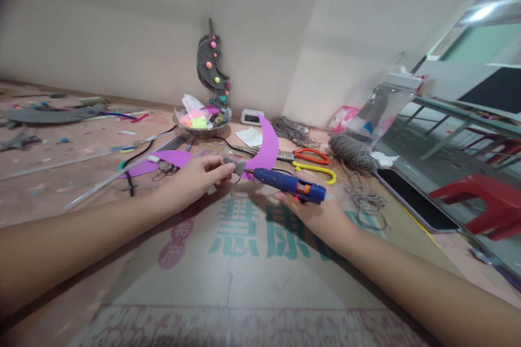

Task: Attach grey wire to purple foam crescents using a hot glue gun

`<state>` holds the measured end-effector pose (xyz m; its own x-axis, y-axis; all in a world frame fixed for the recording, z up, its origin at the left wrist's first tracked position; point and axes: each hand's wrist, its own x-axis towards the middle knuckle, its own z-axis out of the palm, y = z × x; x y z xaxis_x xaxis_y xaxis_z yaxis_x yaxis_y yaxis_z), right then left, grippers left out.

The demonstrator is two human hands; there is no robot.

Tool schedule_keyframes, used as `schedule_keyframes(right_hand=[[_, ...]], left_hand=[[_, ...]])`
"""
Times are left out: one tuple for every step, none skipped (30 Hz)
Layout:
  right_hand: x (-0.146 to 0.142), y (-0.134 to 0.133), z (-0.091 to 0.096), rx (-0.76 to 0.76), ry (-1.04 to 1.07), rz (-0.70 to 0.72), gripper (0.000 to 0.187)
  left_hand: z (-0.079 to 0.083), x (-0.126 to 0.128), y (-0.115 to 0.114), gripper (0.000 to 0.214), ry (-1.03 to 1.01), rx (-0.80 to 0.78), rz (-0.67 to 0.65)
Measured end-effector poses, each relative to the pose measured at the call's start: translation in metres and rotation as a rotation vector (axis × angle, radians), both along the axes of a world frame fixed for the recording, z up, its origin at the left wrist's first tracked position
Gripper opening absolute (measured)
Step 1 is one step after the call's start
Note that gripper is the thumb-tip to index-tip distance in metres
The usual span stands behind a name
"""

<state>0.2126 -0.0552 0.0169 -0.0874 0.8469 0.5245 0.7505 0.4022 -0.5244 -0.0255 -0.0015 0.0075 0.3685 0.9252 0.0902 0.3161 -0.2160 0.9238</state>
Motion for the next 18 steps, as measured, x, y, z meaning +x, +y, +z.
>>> schedule_keyframes(right_hand=[[-0.0002, -0.0001, 0.0001, -0.002, 0.005, -0.005, 0.015], [-0.0004, -0.0001, 0.0002, -0.002, 0.007, -0.012, 0.015], [-0.0006, 0.0000, 0.0003, 0.000, 0.007, -0.021, 0.015], [-0.0008, 0.0000, 0.0003, 0.004, 0.007, -0.028, 0.016], [-0.0009, 0.0000, 0.0004, 0.006, 0.007, -0.032, 0.017], [-0.0011, 0.0000, 0.0005, 0.003, 0.007, -0.035, 0.018], [-0.0012, 0.0000, 0.0006, 0.001, 0.011, -0.037, 0.019], [-0.0014, -0.0001, 0.0007, 0.003, 0.018, -0.039, 0.019], [-0.0017, -0.0002, 0.0010, 0.003, 0.023, -0.038, 0.018], [-0.0019, -0.0003, 0.0013, 0.002, 0.025, -0.032, 0.018], [-0.0021, -0.0004, 0.0016, 0.002, 0.028, -0.024, 0.018], [-0.0021, -0.0004, 0.0019, 0.001, 0.033, -0.014, 0.018], [-0.0021, -0.0004, 0.0021, -0.003, 0.038, -0.002, 0.018], [-0.0018, -0.0003, 0.0022, -0.006, 0.039, 0.006, 0.018], [-0.0013, 0.0000, 0.0021, -0.007, 0.036, 0.010, 0.018], [-0.0006, 0.0003, 0.0018, -0.005, 0.027, 0.008, 0.018], [0.0002, 0.0006, 0.0014, -0.001, 0.011, 0.005, 0.018], [0.0012, 0.0010, 0.0008, 0.008, -0.007, 0.001, 0.019]], left_hand=[[0.0000, 0.0000, -0.0001, 0.038, 0.001, -0.002, 0.000], [-0.0001, 0.0000, -0.0003, 0.038, -0.001, -0.004, 0.000], [-0.0002, -0.0001, -0.0005, 0.037, -0.006, -0.006, -0.002], [-0.0004, -0.0002, -0.0006, 0.037, -0.013, -0.008, -0.006], [-0.0006, -0.0004, -0.0007, 0.037, -0.020, -0.008, -0.008], [-0.0009, -0.0006, -0.0007, 0.037, -0.024, -0.007, -0.010], [-0.0011, -0.0008, -0.0006, 0.037, -0.026, -0.002, -0.008], [-0.0012, -0.0009, -0.0006, 0.037, -0.026, 0.001, -0.008], [-0.0012, -0.0009, -0.0006, 0.037, -0.024, 0.005, -0.005], [-0.0010, -0.0007, -0.0007, 0.037, -0.021, 0.008, -0.003], [-0.0007, -0.0006, -0.0008, 0.036, -0.018, 0.009, -0.002], [-0.0003, -0.0003, -0.0010, 0.035, -0.015, 0.011, 0.001], [0.0002, -0.0001, -0.0013, 0.035, -0.012, 0.012, 0.004], [0.0007, 0.0001, -0.0016, 0.034, -0.009, 0.015, 0.006], [0.0012, 0.0002, -0.0019, 0.034, -0.009, 0.019, 0.006], [0.0017, 0.0003, -0.0021, 0.033, -0.009, 0.022, 0.003], [0.0022, 0.0004, -0.0024, 0.032, -0.009, 0.024, -0.002], [0.0027, 0.0004, -0.0027, 0.032, -0.008, 0.023, -0.007]])
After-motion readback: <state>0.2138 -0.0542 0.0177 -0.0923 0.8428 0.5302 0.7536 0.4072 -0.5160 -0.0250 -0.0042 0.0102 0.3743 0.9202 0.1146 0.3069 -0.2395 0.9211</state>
